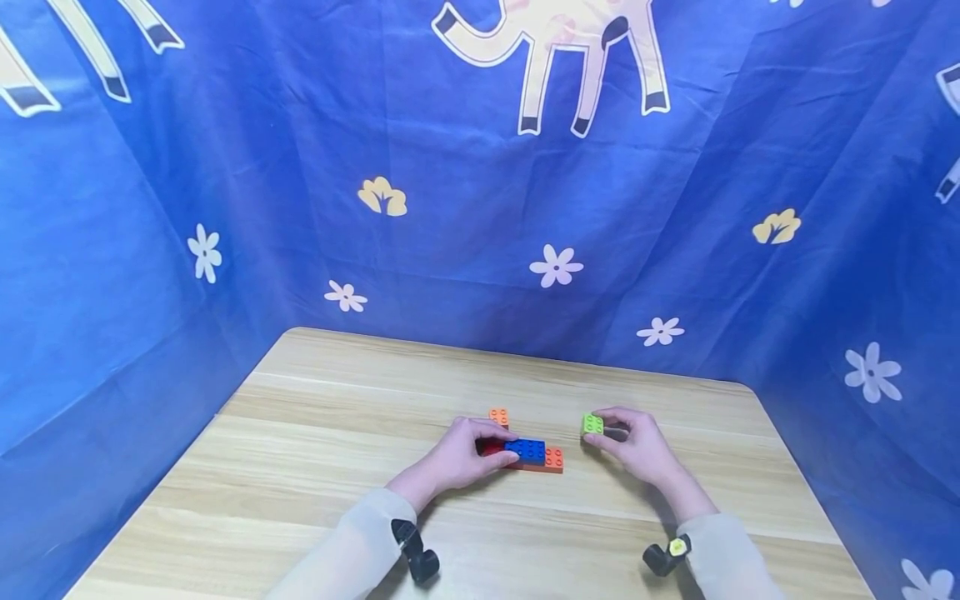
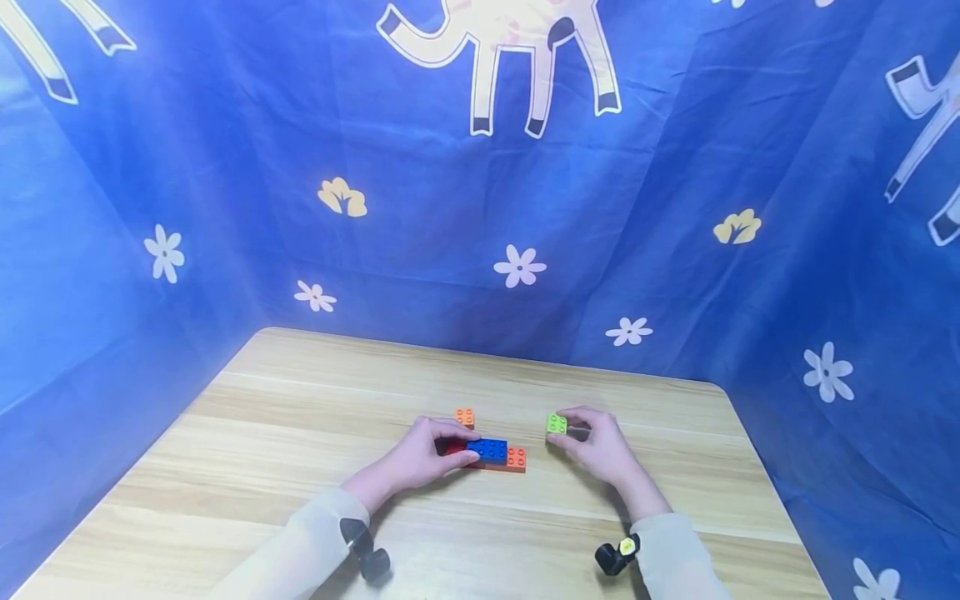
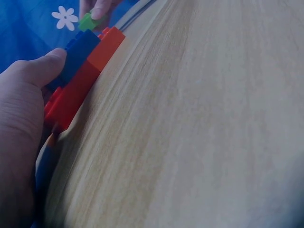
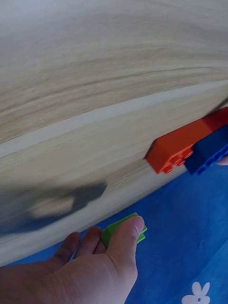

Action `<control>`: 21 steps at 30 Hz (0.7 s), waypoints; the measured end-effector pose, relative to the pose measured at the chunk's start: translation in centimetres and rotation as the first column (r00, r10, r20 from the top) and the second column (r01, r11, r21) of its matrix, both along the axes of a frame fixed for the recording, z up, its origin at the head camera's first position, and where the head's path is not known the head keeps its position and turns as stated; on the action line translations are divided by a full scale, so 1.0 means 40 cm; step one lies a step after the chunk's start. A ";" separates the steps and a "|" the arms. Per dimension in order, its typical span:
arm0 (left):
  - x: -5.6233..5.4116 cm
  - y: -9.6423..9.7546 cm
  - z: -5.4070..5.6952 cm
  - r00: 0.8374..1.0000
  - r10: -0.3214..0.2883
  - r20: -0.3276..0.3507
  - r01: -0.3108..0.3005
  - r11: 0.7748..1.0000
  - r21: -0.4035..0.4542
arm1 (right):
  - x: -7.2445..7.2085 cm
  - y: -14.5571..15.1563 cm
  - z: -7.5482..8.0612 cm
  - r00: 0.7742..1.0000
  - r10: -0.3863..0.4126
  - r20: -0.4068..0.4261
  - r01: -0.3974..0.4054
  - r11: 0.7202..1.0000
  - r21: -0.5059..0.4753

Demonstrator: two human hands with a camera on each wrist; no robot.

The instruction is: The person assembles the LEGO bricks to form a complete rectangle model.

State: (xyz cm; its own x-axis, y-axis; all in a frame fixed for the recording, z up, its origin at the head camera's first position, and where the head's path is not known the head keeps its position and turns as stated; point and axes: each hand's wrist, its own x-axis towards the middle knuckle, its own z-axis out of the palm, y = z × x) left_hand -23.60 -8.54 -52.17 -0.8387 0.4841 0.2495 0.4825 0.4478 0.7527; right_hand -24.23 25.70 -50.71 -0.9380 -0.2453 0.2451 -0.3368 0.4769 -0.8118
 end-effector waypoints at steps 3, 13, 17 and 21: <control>0.001 0.000 0.000 1.000 0.004 -0.003 -0.004 1.000 -0.003 | 0.005 -0.013 0.006 1.000 0.028 0.013 -0.027 0.999 -0.022; 0.004 0.001 -0.001 1.000 0.024 -0.004 -0.024 0.999 -0.025 | 0.020 -0.049 0.010 0.995 0.094 0.038 -0.091 0.994 -0.065; 0.005 0.001 0.000 1.000 0.024 -0.002 -0.024 0.999 -0.025 | 0.025 -0.062 0.007 0.993 0.113 0.040 -0.109 0.990 -0.087; 0.005 0.001 0.000 1.000 0.022 -0.004 -0.022 1.000 -0.022 | 0.031 -0.072 0.005 0.991 0.130 0.028 -0.127 0.989 -0.076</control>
